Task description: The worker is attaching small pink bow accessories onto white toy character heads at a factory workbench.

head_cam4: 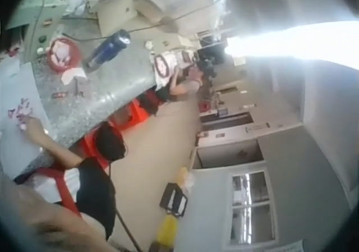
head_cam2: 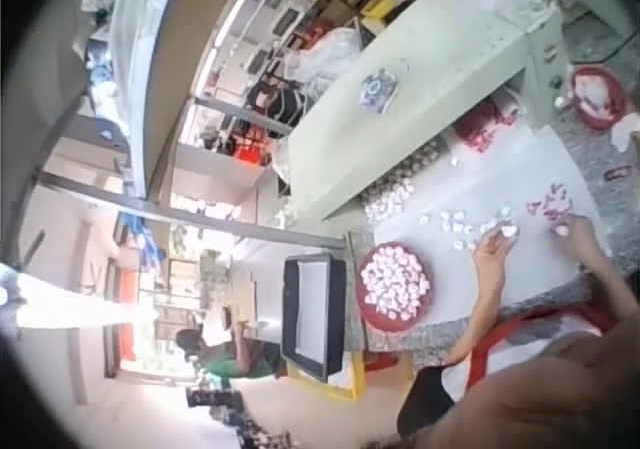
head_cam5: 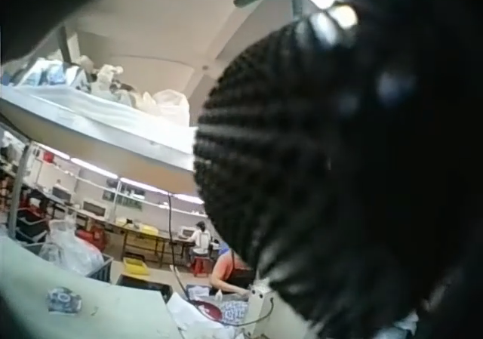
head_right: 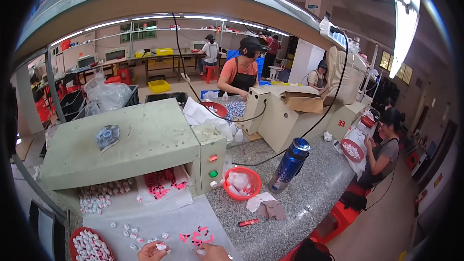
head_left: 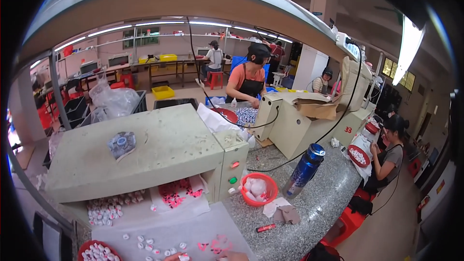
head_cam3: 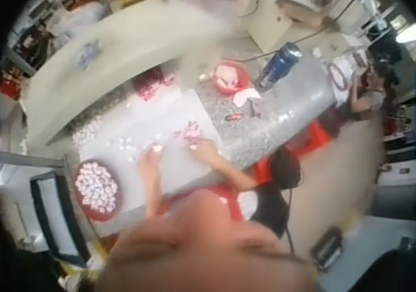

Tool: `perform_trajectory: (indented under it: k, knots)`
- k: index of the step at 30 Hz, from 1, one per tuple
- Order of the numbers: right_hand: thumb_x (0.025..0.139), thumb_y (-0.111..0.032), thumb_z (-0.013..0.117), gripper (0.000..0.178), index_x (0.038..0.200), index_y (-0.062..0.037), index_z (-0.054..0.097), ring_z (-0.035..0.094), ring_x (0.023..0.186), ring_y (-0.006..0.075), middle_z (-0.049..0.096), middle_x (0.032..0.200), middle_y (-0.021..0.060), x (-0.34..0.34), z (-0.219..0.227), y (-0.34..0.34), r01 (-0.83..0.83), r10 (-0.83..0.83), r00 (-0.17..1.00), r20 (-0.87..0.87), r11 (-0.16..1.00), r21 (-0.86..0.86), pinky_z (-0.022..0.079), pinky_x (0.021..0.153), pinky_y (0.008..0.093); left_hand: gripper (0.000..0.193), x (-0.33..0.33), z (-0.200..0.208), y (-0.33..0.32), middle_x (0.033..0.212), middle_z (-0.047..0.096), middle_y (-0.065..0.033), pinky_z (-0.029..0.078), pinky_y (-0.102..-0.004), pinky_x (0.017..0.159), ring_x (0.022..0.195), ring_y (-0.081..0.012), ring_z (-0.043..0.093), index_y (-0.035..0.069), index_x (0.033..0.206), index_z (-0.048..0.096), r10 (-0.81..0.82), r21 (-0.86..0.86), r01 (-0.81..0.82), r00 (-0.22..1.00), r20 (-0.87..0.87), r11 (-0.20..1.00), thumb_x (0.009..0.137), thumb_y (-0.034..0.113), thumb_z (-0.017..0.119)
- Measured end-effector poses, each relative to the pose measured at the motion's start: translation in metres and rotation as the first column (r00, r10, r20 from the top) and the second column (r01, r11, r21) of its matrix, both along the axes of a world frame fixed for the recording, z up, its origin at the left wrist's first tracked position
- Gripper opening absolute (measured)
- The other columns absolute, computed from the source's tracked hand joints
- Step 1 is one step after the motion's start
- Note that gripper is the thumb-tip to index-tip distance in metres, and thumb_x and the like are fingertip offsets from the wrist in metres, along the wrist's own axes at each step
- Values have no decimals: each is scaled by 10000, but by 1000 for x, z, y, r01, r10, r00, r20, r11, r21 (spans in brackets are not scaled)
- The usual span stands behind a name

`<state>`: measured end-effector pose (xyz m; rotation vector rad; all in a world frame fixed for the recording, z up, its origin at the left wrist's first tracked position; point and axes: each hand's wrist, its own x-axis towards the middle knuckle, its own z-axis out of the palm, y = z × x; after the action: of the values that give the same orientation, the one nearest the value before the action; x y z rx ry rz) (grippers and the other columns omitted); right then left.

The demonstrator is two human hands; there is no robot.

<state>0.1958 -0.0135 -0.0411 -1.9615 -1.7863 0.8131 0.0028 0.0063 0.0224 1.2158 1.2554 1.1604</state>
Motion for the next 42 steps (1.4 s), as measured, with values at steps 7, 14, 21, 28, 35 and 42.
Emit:
perform_trajectory:
  k: [7,14,21,28,35,42]
  knots:
    - [736,-171,496,277,983,-119,609,589,785,278,619,890,93,-4,-6,27,-48,130,975,-180,915,400,467,724,395,296,10,-6,14,889,629,-113,434,-310,781,828,-176,573,-7,987,603,-28,-71,25,999,-43,997,754,174,581]
    - [732,-175,492,244,929,-94,611,580,813,279,612,899,105,7,12,44,-107,167,943,-289,971,213,465,719,392,284,24,-3,28,870,632,-109,441,-310,759,812,-169,568,-10,952,614,35,-181,-33,999,4,983,743,182,594]
    - [724,-181,495,239,912,-87,609,577,813,288,608,895,119,12,2,53,-148,193,944,-268,973,179,461,716,401,310,28,0,31,875,627,-119,441,-309,763,811,-180,566,-15,974,598,12,-189,-17,999,-30,982,737,185,608]
    - [713,-187,501,238,900,-87,609,576,810,298,605,885,132,7,1,46,-185,209,952,-222,975,124,457,714,412,284,21,-11,27,895,619,-127,443,-304,758,828,-179,564,-21,982,588,9,-186,-10,1000,-10,983,755,150,589]
    - [703,-193,507,236,888,-87,608,574,806,308,602,874,145,4,2,39,-205,214,962,-168,976,72,453,712,423,248,18,-13,23,907,616,-122,442,-301,762,841,-171,562,-15,987,588,21,-173,-5,996,87,985,775,110,560]
    - [692,-200,513,236,877,-87,607,573,803,318,600,864,158,-1,1,42,-235,237,964,-120,972,25,448,710,434,261,17,-10,23,914,616,-112,436,-301,772,837,-178,561,-14,988,592,11,-155,-4,999,44,988,773,133,573]
